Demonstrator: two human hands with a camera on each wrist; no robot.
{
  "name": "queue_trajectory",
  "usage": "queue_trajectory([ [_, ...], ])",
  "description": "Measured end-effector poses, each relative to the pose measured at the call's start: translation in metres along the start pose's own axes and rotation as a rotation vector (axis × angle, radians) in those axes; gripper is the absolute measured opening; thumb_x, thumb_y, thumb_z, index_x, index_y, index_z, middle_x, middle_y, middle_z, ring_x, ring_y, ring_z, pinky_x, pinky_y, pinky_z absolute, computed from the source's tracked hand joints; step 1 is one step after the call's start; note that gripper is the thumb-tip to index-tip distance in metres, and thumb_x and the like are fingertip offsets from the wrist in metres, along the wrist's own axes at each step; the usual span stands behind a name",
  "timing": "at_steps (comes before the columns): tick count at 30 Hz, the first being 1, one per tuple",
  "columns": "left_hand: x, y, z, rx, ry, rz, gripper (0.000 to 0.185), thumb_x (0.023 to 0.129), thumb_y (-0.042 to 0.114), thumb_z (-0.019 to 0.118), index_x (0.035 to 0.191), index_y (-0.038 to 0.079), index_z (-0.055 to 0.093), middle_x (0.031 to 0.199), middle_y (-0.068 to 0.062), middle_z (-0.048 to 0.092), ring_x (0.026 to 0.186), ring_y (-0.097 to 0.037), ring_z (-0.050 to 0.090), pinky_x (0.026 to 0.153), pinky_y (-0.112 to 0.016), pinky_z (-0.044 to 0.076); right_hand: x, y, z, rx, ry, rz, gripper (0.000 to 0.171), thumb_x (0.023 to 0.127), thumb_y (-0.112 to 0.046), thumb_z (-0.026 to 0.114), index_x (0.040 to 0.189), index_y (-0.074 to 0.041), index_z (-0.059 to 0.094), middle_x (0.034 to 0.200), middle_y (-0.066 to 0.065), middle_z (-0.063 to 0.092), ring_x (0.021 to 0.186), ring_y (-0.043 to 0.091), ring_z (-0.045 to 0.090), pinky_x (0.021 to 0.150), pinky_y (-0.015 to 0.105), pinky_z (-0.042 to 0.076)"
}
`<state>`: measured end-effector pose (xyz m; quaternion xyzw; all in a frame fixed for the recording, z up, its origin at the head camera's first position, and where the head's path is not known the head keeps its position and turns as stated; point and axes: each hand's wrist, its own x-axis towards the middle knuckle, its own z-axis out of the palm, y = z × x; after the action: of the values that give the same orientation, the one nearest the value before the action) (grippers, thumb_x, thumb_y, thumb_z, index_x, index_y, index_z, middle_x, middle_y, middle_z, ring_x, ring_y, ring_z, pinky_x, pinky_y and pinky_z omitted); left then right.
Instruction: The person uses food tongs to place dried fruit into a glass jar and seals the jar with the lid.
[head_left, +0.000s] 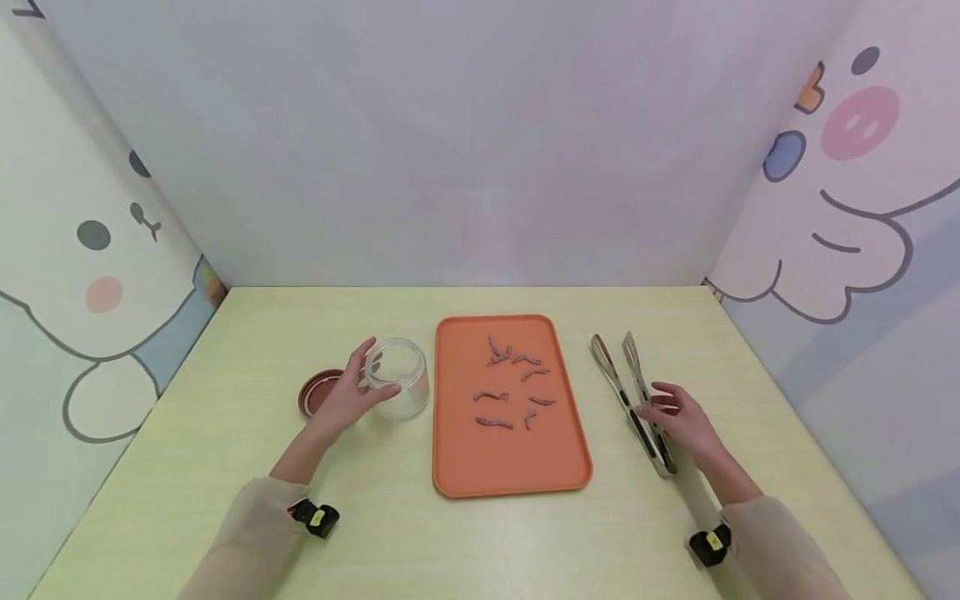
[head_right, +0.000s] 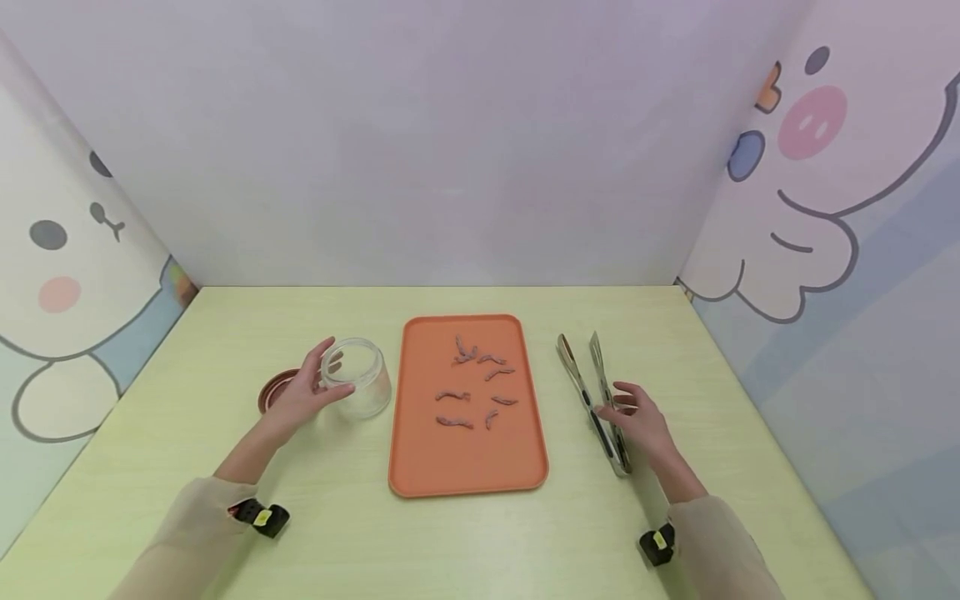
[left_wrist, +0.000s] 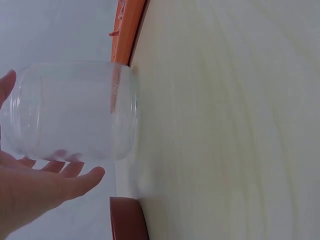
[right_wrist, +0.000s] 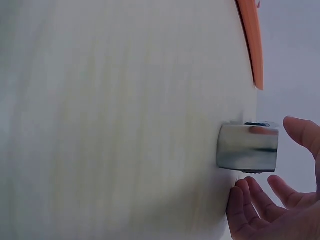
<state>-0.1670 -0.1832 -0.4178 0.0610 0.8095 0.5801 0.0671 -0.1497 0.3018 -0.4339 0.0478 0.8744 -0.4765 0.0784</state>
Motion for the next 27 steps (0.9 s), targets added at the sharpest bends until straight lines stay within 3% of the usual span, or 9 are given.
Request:
queue_trajectory([
  [12, 0.003, -0.002, 0.0, -0.017, -0.011, 0.031, 0.086, 0.08, 0.026, 0.066, 0.142, 0.02, 0.007, 0.139, -0.02, 0.022, 0.128, -0.032, 0.017, 0.098, -0.046, 0.022, 0.013, 0.003, 0.012, -0.279, 0.045, -0.108, 0.086, 0.075, -0.024, 0.07, 0.135, 0.002, 0.015, 0.108, 0.032, 0.045, 0.092, 0.041, 0.048, 0.071, 0.049, 0.041],
  [22, 0.002, 0.001, -0.001, 0.017, -0.021, 0.02, 0.08, 0.082, 0.028, 0.063, 0.141, 0.018, 0.011, 0.139, -0.02, 0.023, 0.126, -0.036, 0.019, 0.097, -0.051, 0.021, 0.013, 0.007, 0.007, -0.292, 0.073, -0.106, 0.08, 0.076, -0.016, 0.066, 0.135, 0.002, 0.016, 0.109, 0.034, 0.045, 0.093, 0.043, 0.048, 0.071, 0.05, 0.04],
  [27, 0.004, 0.0, -0.001, 0.012, -0.013, 0.015, 0.078, 0.082, 0.029, 0.063, 0.141, 0.018, 0.013, 0.138, -0.02, 0.025, 0.126, -0.036, 0.02, 0.096, -0.051, 0.022, 0.008, 0.004, 0.003, -0.298, 0.123, -0.125, 0.069, 0.078, -0.011, 0.061, 0.133, 0.003, 0.021, 0.108, 0.033, 0.045, 0.085, 0.038, 0.05, 0.066, 0.043, 0.041],
])
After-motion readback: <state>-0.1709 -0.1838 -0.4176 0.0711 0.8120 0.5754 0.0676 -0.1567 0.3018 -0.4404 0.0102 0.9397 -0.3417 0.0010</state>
